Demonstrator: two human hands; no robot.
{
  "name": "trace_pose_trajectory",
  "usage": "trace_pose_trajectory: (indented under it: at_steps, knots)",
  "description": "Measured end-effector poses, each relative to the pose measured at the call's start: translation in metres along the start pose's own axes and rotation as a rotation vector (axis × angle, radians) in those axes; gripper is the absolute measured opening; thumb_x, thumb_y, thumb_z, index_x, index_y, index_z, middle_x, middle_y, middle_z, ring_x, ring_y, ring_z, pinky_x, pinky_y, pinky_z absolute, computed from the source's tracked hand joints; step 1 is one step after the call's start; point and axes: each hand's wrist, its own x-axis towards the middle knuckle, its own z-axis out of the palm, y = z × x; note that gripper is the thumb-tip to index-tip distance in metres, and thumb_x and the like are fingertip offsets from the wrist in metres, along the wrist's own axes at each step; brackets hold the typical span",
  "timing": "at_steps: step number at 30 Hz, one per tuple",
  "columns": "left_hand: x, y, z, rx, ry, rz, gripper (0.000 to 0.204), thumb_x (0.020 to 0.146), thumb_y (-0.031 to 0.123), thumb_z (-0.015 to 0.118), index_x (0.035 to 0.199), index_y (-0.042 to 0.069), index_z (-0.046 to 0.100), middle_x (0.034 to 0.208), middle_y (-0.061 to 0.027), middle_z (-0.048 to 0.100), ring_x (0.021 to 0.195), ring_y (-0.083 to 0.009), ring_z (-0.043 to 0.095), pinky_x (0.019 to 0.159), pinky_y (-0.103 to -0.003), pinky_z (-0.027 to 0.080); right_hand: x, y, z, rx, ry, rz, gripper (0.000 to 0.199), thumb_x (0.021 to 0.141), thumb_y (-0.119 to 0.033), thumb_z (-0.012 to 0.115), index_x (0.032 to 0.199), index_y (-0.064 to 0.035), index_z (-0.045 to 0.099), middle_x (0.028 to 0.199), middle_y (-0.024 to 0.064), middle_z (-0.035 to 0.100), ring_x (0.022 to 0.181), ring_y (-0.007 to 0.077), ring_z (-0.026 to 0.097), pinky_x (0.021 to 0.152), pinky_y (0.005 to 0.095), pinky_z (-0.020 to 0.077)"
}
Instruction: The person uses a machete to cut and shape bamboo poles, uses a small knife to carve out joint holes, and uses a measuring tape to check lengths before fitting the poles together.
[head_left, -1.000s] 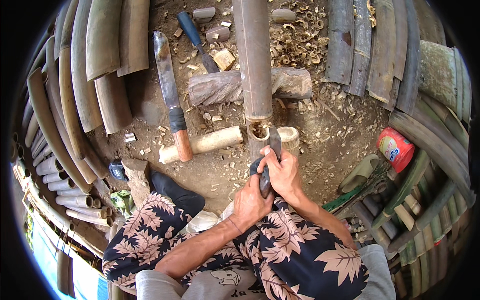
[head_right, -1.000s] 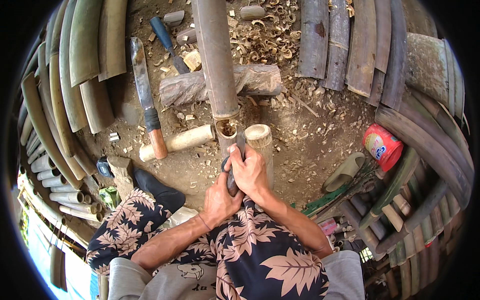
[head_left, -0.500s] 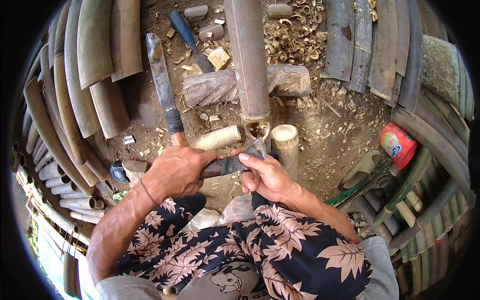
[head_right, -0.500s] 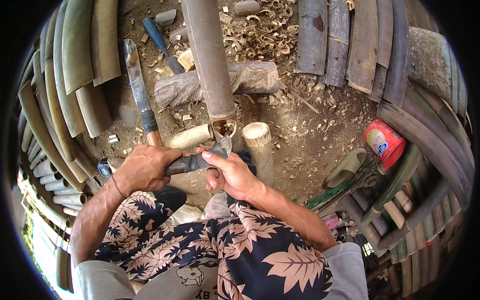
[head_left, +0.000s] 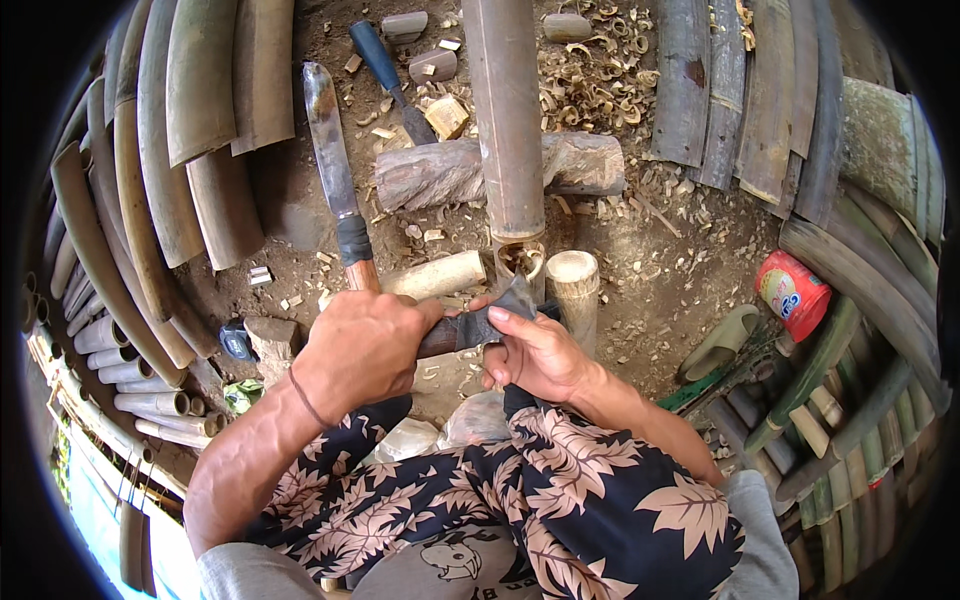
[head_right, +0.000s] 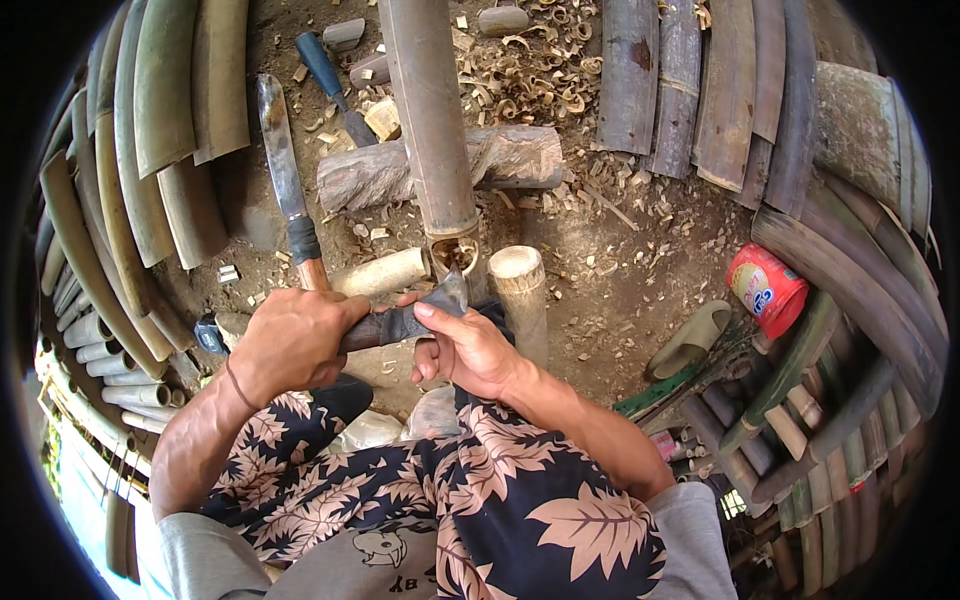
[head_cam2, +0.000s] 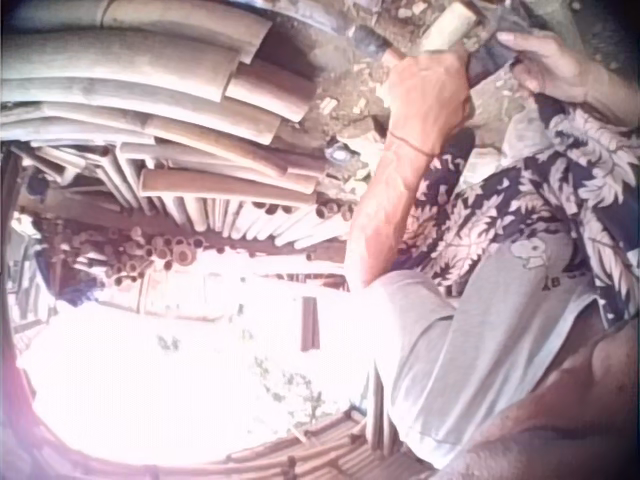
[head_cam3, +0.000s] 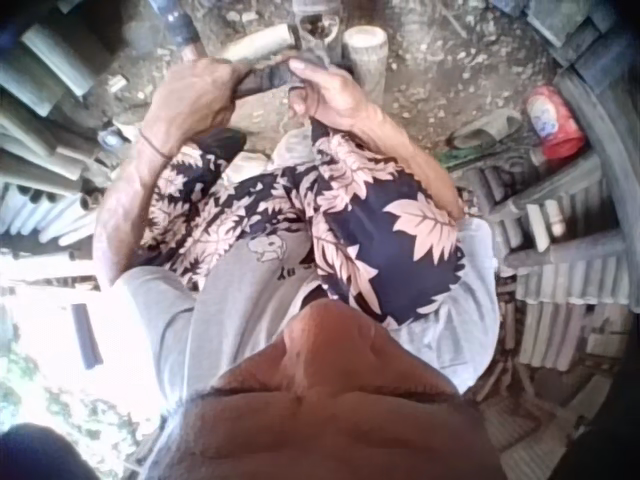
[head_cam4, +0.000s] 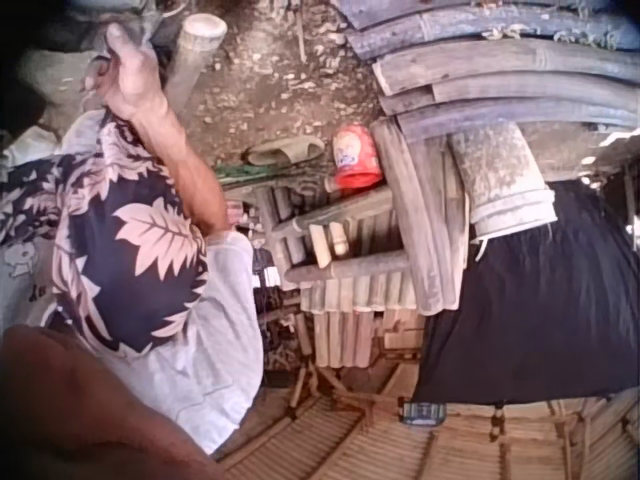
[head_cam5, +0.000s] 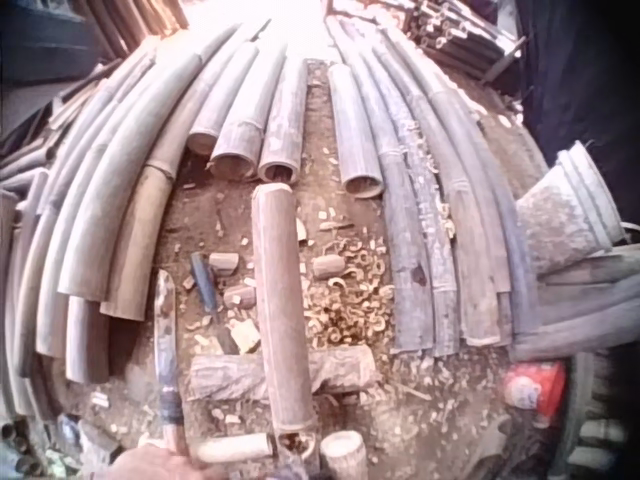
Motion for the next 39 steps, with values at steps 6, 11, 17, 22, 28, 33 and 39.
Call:
trace_pose_trajectory:
  at_steps: [6, 11, 17, 22, 28, 33, 39]
  knots:
    - [0.001, 0.010, 0.056, -0.425, -0.061, -0.138, 0.027, 0.074, 0.012, 0.065, 0.099, 0.006, 0.057, 0.076, -0.0214, 0.066, 0.075, -0.0417, 0.067, 0.072, -0.050, 0.054, -0.009, -0.007, 0.006, -0.430, 0.314, -0.059, 0.028, 0.100, -0.023, 0.056, 0.115, -0.0008, 0.064, 0.072, 0.0052, 0.062, 0.048, 0.0104, 0.050, 0.053, 0.0310, 0.0515]
    - [0.010, 0.067, 0.119, -0.782, 0.162, -0.295, 0.032, 0.078, 0.013, 0.065, 0.106, 0.002, 0.056, 0.076, -0.0264, 0.066, 0.072, -0.0462, 0.066, 0.069, -0.051, 0.054, -0.015, -0.011, 0.007, -0.869, 0.550, -0.189, 0.034, 0.099, -0.028, 0.054, 0.097, 0.0031, 0.067, 0.067, 0.0078, 0.066, 0.051, 0.0136, 0.058, 0.050, 0.0308, 0.0477]
    - [0.044, 0.125, 0.156, -1.025, 0.321, -0.346, 0.069, 0.081, 0.015, 0.068, 0.140, -0.002, 0.037, 0.093, -0.0325, 0.065, 0.084, -0.0493, 0.066, 0.075, -0.051, 0.054, -0.015, -0.012, -0.011, -1.336, 0.668, -0.384, 0.039, 0.101, -0.031, 0.047, 0.096, 0.0018, 0.067, 0.067, 0.0131, 0.068, 0.061, 0.0283, 0.067, 0.060, 0.0411, 0.0509]
    - [0.054, 0.130, 0.167, -0.962, 0.605, -0.015, 0.070, 0.075, 0.008, 0.073, 0.134, 0.001, 0.037, 0.118, -0.0265, 0.053, 0.107, -0.0451, 0.057, 0.088, -0.049, 0.050, -0.056, -0.014, -0.016, -1.349, 0.385, -0.693, 0.028, 0.097, -0.026, 0.055, 0.098, 0.0009, 0.061, 0.084, 0.0160, 0.065, 0.075, 0.0332, 0.064, 0.069, 0.0420, 0.0491]
    - [0.069, 0.120, 0.106, -1.010, 0.215, 0.277, 0.097, 0.078, 0.041, 0.077, 0.141, -0.015, 0.028, 0.138, -0.0304, 0.042, 0.133, -0.0426, 0.041, 0.109, -0.044, 0.040, -0.096, -0.073, 0.005, -1.938, 0.235, -0.535, 0.057, 0.086, -0.022, 0.067, 0.136, -0.0023, 0.048, 0.098, 0.0169, 0.054, 0.088, 0.0354, 0.061, 0.071, 0.0434, 0.0504]
    - [0.098, 0.134, 0.123, -2.549, 0.039, 0.043, 0.043, 0.102, 0.044, 0.050, 0.124, 0.007, 0.051, 0.104, -0.0064, 0.057, 0.096, -0.0197, 0.056, 0.086, -0.040, 0.047, -0.073, -0.125, 0.057, -2.610, 0.085, -0.152, 0.042, 0.076, -0.023, 0.074, 0.113, -0.0078, 0.060, 0.082, 0.0131, 0.067, 0.074, 0.0316, 0.070, 0.059, 0.0411, 0.0539]
    - [0.104, 0.142, 0.095, -2.725, 0.237, -0.200, 0.036, 0.102, 0.040, 0.047, 0.090, 0.007, 0.055, 0.072, -0.0037, 0.051, 0.072, -0.0193, 0.049, 0.074, -0.037, 0.044, -0.038, -0.151, 0.060, -2.549, -0.175, 0.045, 0.026, 0.073, -0.021, 0.072, 0.093, -0.0049, 0.067, 0.070, 0.0169, 0.067, 0.069, 0.0342, 0.069, 0.058, 0.0442, 0.0519]
